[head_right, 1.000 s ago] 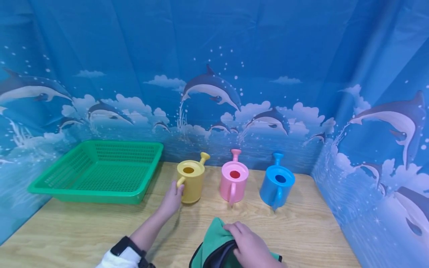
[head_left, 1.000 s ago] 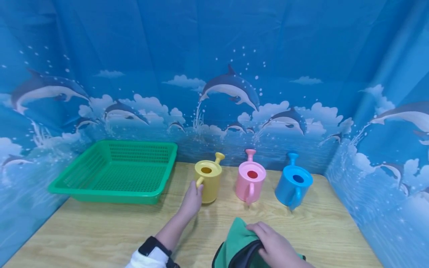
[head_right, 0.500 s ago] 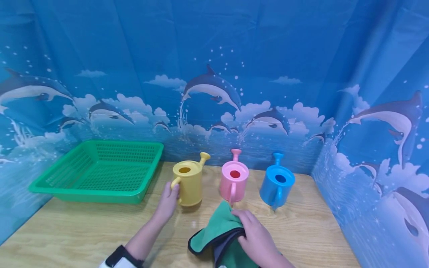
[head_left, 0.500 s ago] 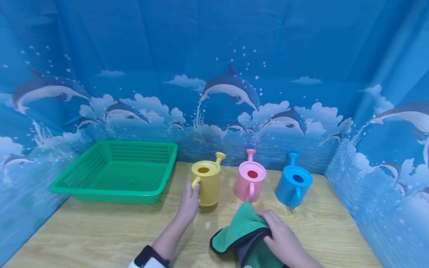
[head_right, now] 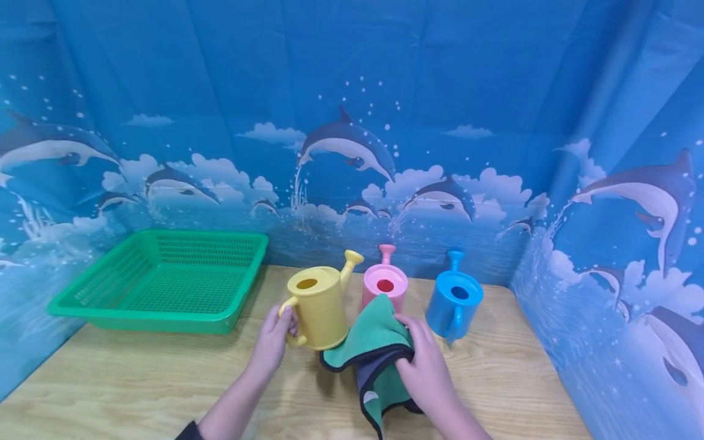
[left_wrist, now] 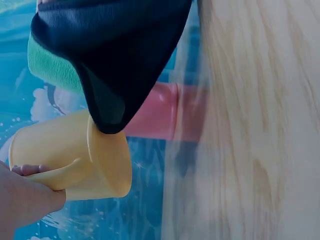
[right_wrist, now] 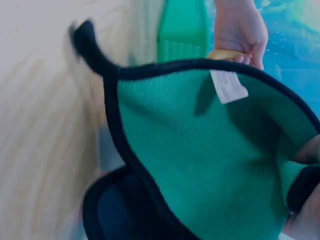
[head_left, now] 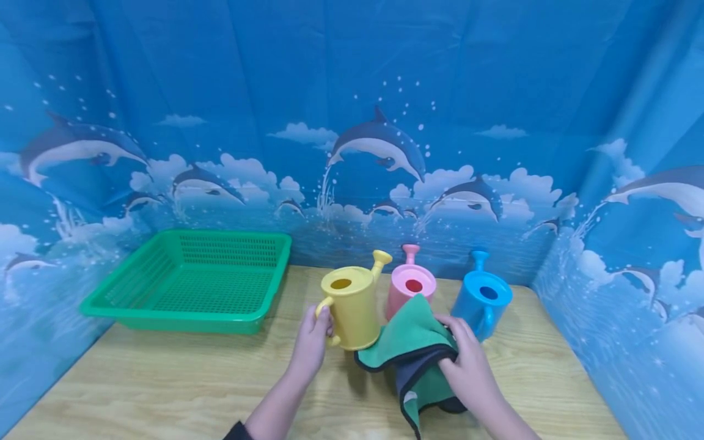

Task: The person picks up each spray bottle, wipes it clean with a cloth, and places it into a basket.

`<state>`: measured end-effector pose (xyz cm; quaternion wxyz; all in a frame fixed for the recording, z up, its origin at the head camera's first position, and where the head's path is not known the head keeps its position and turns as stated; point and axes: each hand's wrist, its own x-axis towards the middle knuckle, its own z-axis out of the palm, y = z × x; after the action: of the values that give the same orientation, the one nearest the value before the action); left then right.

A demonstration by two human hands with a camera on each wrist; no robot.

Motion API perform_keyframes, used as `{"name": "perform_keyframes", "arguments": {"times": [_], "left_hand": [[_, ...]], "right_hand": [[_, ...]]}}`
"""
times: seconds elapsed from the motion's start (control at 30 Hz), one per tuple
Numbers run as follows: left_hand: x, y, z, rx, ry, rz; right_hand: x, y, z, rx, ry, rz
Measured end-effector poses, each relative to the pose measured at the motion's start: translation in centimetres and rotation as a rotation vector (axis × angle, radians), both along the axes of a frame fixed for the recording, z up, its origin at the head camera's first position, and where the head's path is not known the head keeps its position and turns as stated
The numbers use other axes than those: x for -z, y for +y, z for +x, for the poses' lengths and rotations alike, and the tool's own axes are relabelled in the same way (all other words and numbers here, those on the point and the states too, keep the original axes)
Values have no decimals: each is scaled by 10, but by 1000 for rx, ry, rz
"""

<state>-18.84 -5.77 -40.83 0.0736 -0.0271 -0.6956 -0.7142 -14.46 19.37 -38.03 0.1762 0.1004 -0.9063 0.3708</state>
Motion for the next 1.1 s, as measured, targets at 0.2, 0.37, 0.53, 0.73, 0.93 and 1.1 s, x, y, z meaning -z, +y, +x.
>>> {"name": "perform_keyframes", "arguments": {"times": [0.2,0.37,0.53,0.73,0.93,1.1], "left_hand": [[-3,4,11,42,26,69],[-4,11,18,62,34,122],[-4,20,24,92,41,175],[-6,29,27,110,31,196],[-6,32,26,108,17,185],[-5,33,25,94,8,188]], "right_hand": [[-11,-7,-7,47,38,-52],[-18,-17,-14,81,34,-147],[-16,-30,-22,92,-22,-252],[-6,-42,-27,70,42,-245],[5,-48,-24,-10,31,-156],[13,-49,-20,-71,53,-97]]}}
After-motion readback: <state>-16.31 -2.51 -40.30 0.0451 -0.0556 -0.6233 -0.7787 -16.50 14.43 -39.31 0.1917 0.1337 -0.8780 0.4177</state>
